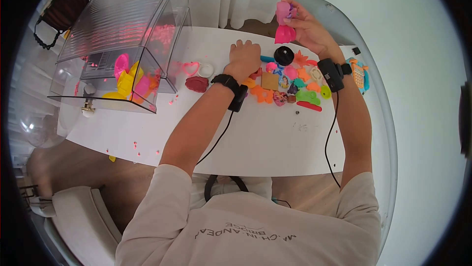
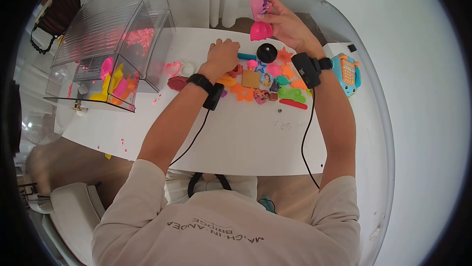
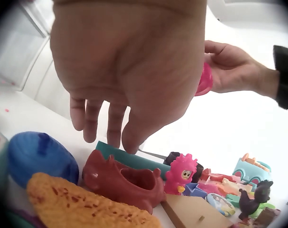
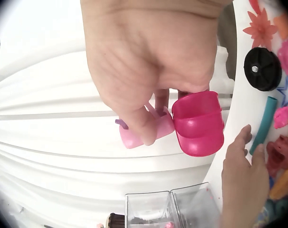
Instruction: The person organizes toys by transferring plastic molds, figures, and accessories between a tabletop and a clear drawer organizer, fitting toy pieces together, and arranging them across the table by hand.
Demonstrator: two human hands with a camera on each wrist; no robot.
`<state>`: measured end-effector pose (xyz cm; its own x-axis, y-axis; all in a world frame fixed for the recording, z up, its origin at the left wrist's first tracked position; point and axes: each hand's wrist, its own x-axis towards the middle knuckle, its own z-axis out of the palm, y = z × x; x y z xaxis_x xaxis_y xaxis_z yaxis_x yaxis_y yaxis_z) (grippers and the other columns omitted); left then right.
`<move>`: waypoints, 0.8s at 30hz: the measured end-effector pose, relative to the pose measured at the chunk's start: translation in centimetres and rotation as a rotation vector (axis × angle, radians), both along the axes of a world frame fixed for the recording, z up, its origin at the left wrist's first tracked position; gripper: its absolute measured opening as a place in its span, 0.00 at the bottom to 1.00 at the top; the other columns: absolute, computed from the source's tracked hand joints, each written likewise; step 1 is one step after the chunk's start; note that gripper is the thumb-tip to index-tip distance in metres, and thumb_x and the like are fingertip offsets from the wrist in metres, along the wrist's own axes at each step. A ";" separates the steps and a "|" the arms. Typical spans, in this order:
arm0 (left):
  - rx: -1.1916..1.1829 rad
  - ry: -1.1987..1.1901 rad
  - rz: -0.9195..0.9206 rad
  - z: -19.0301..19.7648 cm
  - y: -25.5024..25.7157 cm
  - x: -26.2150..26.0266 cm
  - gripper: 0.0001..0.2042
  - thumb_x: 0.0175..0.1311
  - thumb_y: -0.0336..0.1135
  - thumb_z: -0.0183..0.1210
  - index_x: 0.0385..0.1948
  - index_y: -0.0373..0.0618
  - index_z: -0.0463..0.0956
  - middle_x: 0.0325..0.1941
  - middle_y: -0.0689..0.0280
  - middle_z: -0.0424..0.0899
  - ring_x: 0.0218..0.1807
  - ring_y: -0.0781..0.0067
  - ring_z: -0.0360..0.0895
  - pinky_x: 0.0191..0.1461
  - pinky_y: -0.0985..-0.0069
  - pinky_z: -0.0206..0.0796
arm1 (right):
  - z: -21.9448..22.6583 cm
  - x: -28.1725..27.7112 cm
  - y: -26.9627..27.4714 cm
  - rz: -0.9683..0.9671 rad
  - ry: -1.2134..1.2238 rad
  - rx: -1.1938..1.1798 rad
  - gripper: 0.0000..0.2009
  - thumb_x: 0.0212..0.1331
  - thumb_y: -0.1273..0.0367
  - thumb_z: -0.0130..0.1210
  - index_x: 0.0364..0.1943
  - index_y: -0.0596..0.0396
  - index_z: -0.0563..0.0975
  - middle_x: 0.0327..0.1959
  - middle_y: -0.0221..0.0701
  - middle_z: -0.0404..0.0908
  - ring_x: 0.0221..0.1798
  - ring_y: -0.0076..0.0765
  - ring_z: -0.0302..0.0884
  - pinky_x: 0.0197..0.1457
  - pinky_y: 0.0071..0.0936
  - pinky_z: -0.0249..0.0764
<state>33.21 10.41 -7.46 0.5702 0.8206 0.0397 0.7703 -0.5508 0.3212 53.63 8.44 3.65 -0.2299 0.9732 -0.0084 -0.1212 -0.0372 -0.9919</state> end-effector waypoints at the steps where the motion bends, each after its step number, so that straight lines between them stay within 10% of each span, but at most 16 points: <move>1: 0.000 0.004 -0.002 -0.2 0.2 0.0 0.14 0.59 0.35 0.66 0.46 0.44 0.85 0.54 0.59 0.83 0.63 0.52 0.74 0.66 0.54 0.65 | 0.2 0.1 -0.2 0.000 -0.009 0.010 0.29 0.67 0.73 0.60 0.72 0.43 0.66 0.59 0.25 0.74 0.61 0.26 0.76 0.61 0.38 0.79; 12: 0.145 -0.148 0.101 -0.3 0.2 -1.3 0.10 0.59 0.28 0.62 0.42 0.46 0.85 0.49 0.58 0.83 0.56 0.51 0.79 0.60 0.54 0.70 | 3.2 -1.8 -1.0 0.034 0.147 0.108 0.29 0.68 0.77 0.60 0.71 0.44 0.66 0.60 0.26 0.74 0.60 0.29 0.76 0.64 0.36 0.77; 24: 0.304 -0.682 0.191 16.4 -17.1 -20.4 0.12 0.57 0.18 0.64 0.42 0.42 0.80 0.42 0.59 0.82 0.39 0.56 0.84 0.40 0.66 0.75 | 10.5 -17.1 3.0 0.421 -0.084 0.601 0.25 0.65 0.77 0.57 0.68 0.48 0.72 0.62 0.36 0.79 0.62 0.38 0.79 0.64 0.38 0.76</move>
